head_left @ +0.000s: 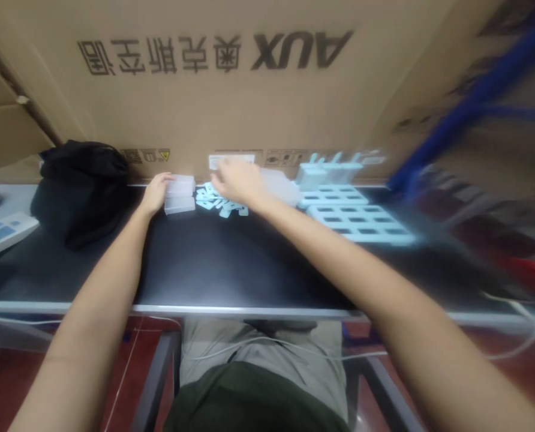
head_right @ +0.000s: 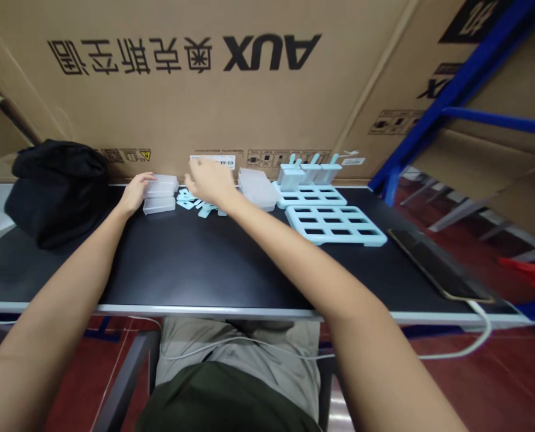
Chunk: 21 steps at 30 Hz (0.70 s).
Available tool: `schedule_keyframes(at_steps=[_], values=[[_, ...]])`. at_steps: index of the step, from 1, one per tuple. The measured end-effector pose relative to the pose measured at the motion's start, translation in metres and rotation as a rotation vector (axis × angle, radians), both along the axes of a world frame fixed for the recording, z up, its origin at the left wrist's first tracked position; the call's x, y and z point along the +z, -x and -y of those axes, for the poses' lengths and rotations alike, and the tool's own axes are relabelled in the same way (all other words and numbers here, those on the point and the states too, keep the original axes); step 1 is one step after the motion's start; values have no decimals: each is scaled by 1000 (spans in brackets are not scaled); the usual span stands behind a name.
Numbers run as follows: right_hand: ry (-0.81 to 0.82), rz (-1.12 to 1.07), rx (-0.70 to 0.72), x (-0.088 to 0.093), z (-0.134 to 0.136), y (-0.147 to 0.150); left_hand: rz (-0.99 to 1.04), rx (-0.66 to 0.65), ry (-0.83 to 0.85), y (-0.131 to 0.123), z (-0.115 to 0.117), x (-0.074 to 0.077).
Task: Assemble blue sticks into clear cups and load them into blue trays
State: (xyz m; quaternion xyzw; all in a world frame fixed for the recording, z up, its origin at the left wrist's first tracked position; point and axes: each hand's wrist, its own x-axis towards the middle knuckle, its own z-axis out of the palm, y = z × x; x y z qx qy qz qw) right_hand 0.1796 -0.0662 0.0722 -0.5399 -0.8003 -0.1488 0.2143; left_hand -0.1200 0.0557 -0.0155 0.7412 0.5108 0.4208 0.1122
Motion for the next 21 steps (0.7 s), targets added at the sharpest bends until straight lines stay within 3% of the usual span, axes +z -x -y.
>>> schedule_keyframes(at_steps=[4, 8, 10, 15, 19, 21], values=[[-115, -208, -290, 13, -15, -99, -9, 37, 28, -1, 2, 4], [-1, -371, -547, -8, -24, -191, -18, 41, -20, -1, 3, 8], [71, -440, -579, -22, -23, -221, -23, 52, -66, -1, 5, 10], [78, -476, -521, -46, -18, -249, -27, 190, -179, -3, 20, 17], [183, -455, -479, -58, -20, -250, -94, 309, -403, -18, 45, 36], [251, -426, -467, -64, -23, -250, -230, 244, -463, -40, 60, 49]])
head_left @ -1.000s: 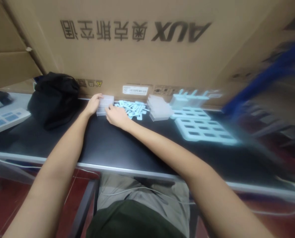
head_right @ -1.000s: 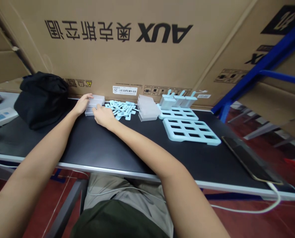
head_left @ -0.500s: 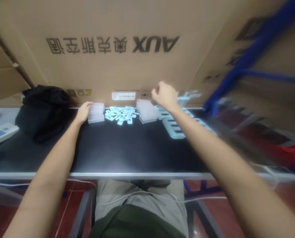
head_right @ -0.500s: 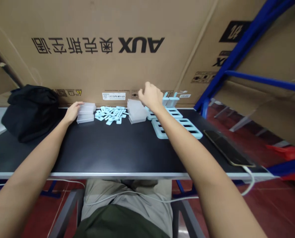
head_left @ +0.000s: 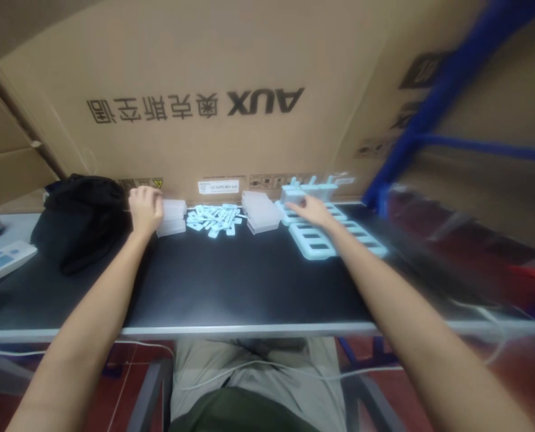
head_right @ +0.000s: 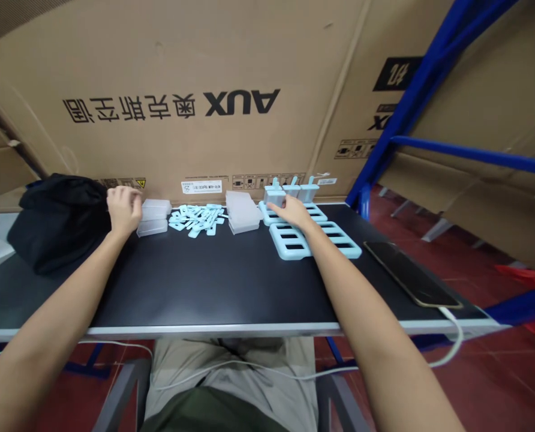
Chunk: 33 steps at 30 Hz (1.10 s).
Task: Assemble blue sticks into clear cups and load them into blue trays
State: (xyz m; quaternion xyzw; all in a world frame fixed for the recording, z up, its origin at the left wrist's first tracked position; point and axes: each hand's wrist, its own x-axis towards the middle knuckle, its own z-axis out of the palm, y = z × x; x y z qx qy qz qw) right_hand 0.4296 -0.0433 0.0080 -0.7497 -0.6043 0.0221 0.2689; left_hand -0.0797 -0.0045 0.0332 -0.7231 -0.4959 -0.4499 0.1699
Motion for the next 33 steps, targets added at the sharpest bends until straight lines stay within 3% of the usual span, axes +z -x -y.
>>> schedule_keyframes(at_steps=[3, 5, 8, 10, 17, 33], values=[[64, 22, 1, -6, -5, 2, -380, -245, 44, -58, 23, 10], [99, 48, -40, -7, -8, 5, -590, -368, 63, -104, 34, 7], [119, 85, -132, -5, -8, 11, -766, -429, 61, -159, 38, -7], [99, 92, -171, -5, -8, 15, -781, -422, 62, -179, 33, -16], [67, 119, -198, -10, -9, 14, -798, -362, 109, -181, 13, -35], [106, 154, -202, -6, -7, 20, -746, -320, 57, -192, 24, -48]])
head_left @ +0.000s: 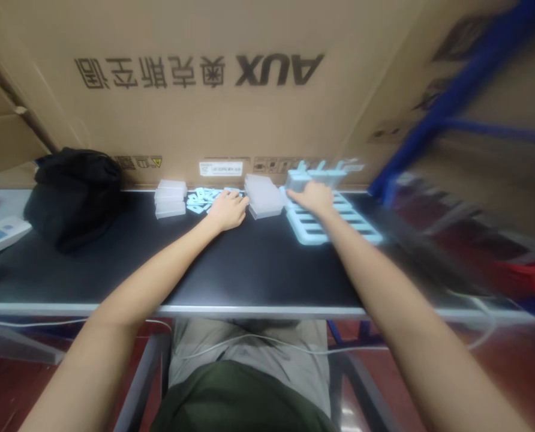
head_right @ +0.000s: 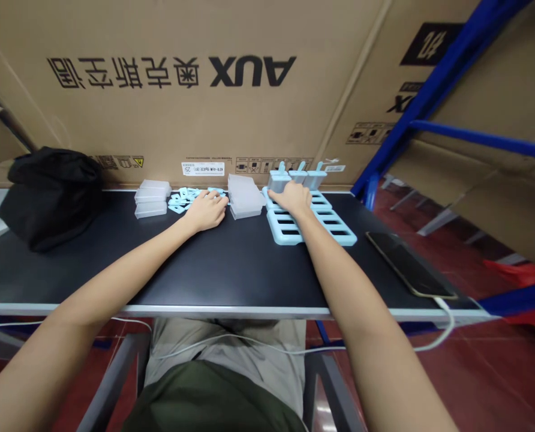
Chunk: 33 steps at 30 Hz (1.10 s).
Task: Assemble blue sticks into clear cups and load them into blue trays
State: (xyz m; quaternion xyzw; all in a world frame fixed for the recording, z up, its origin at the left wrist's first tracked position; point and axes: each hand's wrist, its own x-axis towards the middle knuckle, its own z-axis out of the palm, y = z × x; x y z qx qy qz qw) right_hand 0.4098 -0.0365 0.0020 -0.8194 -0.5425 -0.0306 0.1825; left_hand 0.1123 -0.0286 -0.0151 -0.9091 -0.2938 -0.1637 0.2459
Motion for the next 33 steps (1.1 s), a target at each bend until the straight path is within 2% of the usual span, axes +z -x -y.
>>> schedule_keyframes(at_steps=[5, 13, 18, 21, 25, 28, 30, 33], values=[[6, 10, -7, 0, 0, 0, 39, -34, -24, 2, 0, -3], [4, 27, -28, 0, 4, 2, 51, 11, -15, 5, 5, -2], [-69, 13, -12, 3, 10, 8, 22, -42, -54, 11, 10, 8], [-92, -79, 38, 10, 15, 3, 38, -46, -80, 23, 10, 23], [-218, -173, 139, 29, 27, -9, 108, 5, -17, 66, 8, 54], [-348, -201, 244, 43, 37, -6, 125, -38, 186, 118, 7, 72], [-395, -190, 318, 52, 43, 6, 162, -28, 284, 154, 7, 76], [-360, -121, 369, 65, 51, 40, 203, 57, 334, 196, 8, 71]])
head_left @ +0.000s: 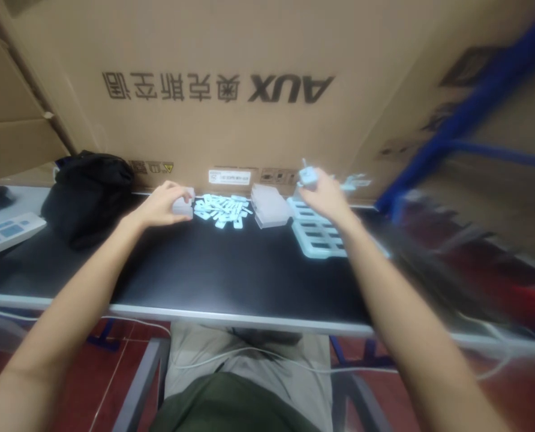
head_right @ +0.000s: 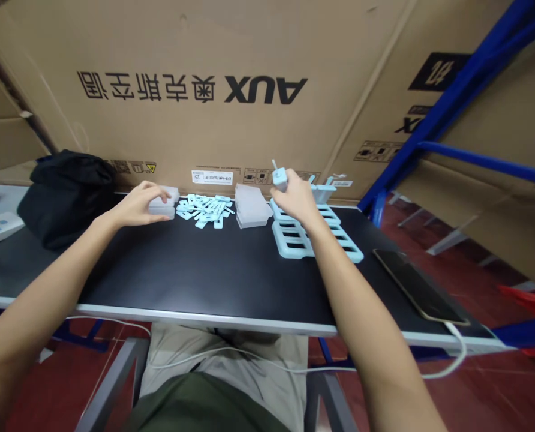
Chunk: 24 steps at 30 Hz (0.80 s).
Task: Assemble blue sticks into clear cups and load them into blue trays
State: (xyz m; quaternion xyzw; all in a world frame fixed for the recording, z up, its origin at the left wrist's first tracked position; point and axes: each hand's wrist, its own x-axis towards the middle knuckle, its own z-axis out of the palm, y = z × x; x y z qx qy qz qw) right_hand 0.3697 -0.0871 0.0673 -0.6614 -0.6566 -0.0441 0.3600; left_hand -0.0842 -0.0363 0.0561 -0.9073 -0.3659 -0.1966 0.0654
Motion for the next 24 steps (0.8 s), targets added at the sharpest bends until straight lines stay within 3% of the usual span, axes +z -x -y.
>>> schedule_keyframes(at_steps=[4, 10, 17, 24], values=[[173, 271, 19, 20, 5, 57, -69, 109, 151, 26, -1, -11], [343, 580, 11, 38, -13, 122, -65, 163, 196, 26, -6, -15], [472, 726, -29, 32, -32, 160, -4, 163, 208, 30, -8, -23], [310, 717, 56, 21, -32, 177, 16, 133, 184, 29, -6, -25]])
